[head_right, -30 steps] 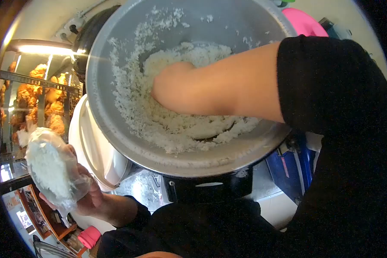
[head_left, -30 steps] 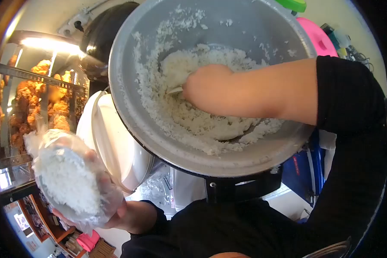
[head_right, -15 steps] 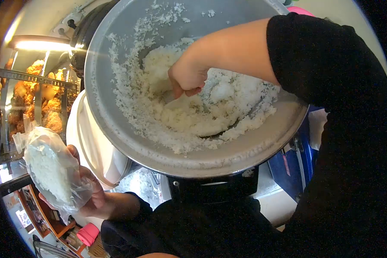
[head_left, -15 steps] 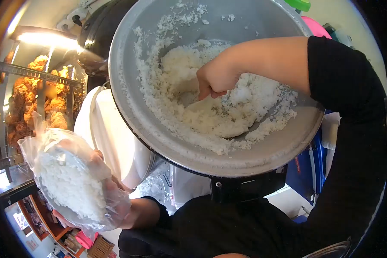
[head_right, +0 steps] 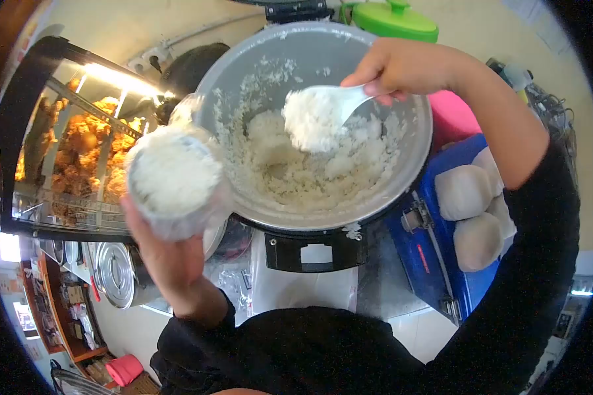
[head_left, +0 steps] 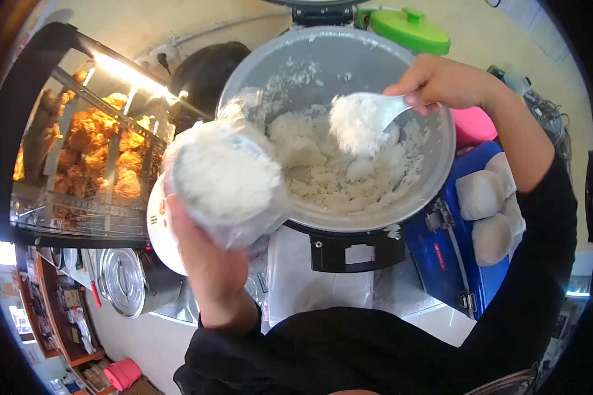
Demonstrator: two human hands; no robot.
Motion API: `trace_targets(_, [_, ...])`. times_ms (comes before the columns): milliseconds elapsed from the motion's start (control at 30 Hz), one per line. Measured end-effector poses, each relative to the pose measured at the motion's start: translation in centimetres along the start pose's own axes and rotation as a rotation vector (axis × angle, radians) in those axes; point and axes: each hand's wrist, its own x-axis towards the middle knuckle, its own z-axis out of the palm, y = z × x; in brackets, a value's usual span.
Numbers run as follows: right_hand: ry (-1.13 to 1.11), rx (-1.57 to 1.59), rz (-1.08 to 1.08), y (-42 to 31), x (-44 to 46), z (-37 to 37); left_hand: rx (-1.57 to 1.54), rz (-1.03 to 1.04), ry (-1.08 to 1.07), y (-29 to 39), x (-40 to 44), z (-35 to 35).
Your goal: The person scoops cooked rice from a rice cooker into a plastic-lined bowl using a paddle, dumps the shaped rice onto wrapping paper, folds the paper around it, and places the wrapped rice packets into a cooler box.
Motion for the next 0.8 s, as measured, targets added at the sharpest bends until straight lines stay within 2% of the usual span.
trace_targets(67, [0.156,0.095,0.004,-1.1,-3.5,-0.7,-0.103,-0.069,-0.114,-1.0,0.3,1.3])
trace_targets(100, [0.252,0.115,-0.052,-1.3,-4.4,-0.3,-0.173,-0.125,-0.213,-1.3,0.5,2.3])
trace_targets(167, [0.433,0.157,-0.167,-1.8,-5.8,1.4,-0.146,-0.170,-0.277,-2.3,0.5,4.4])
trace_targets(200, [0.535,0.071,-0.138,-3.2,-6.7,3.0,-0.161,-0.183,-0.303,-2.8,0.2,5.6])
trace_targets(233, [0.649,-0.211,-0.245,-4.1,-7.2,5.0,-0.175,-0.187,-0.306,-3.1,-0.2,6.5])
trace_targets(267, [0.725,-0.651,-0.290,-5.0,-7.6,7.0,-0.188,-0.194,-0.310,-3.3,-0.6,7.4])
trace_targets(300, [0.751,-0.760,-0.267,-6.5,-8.3,9.0,-0.198,-0.202,-0.318,-3.5,-0.9,8.2])
trace_targets(333, [0.777,-0.869,-0.240,-7.6,-8.9,10.3,-0.123,-0.188,-0.218,-3.4,-1.4,9.1])
trace_targets(567, [0.552,-0.665,-0.341,-8.4,-10.1,11.0,-0.063,-0.012,-0.221,-3.1,-1.8,9.0])
trace_targets(733, [0.574,-0.572,-0.332,-8.1,-9.3,10.6,-0.119,0.026,-0.338,-2.7,-0.5,7.5])
trace_targets(800, [0.627,-0.465,-0.288,-7.5,-8.8,9.8,-0.107,0.040,-0.317,-2.9,0.2,7.1])
